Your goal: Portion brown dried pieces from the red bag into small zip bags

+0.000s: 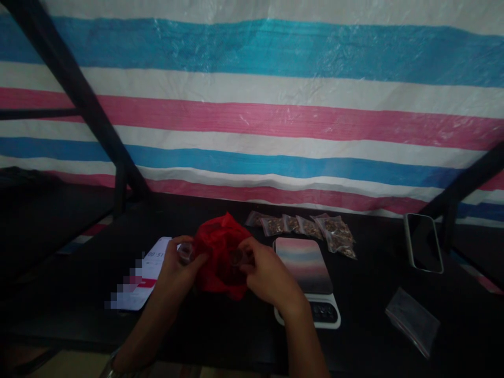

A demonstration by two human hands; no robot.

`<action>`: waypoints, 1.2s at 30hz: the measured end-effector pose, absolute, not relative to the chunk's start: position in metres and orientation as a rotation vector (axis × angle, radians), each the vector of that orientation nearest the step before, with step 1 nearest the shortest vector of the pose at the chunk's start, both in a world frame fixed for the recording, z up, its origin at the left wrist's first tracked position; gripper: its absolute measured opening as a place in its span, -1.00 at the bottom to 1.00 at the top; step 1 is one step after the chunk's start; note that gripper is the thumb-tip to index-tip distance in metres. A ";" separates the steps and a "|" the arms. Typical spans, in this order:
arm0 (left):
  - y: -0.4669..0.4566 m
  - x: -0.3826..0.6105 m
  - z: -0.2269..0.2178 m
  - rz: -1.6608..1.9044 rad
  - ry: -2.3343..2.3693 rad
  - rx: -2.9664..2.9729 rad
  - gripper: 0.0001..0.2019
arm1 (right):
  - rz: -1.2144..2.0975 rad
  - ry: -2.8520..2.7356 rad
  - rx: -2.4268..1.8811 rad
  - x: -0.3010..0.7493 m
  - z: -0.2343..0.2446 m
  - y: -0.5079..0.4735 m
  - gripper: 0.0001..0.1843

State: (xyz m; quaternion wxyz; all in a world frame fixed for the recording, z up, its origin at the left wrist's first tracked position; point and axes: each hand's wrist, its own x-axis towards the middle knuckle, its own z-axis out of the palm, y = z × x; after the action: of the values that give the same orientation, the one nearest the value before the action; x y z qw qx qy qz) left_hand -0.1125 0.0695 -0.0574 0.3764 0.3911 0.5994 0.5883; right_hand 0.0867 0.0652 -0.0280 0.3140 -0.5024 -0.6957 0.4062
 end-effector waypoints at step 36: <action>0.056 -0.082 -0.071 1.253 1.129 1.596 -0.49 | 0.557 -1.941 -1.209 0.073 0.014 0.052 -0.38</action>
State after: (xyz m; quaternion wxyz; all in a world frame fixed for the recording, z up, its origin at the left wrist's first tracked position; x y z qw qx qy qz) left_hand -0.0816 0.0564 -0.0708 0.3984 0.6304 0.4459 0.4950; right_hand 0.0729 0.0520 0.0138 0.3840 -0.4742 -0.7616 0.2185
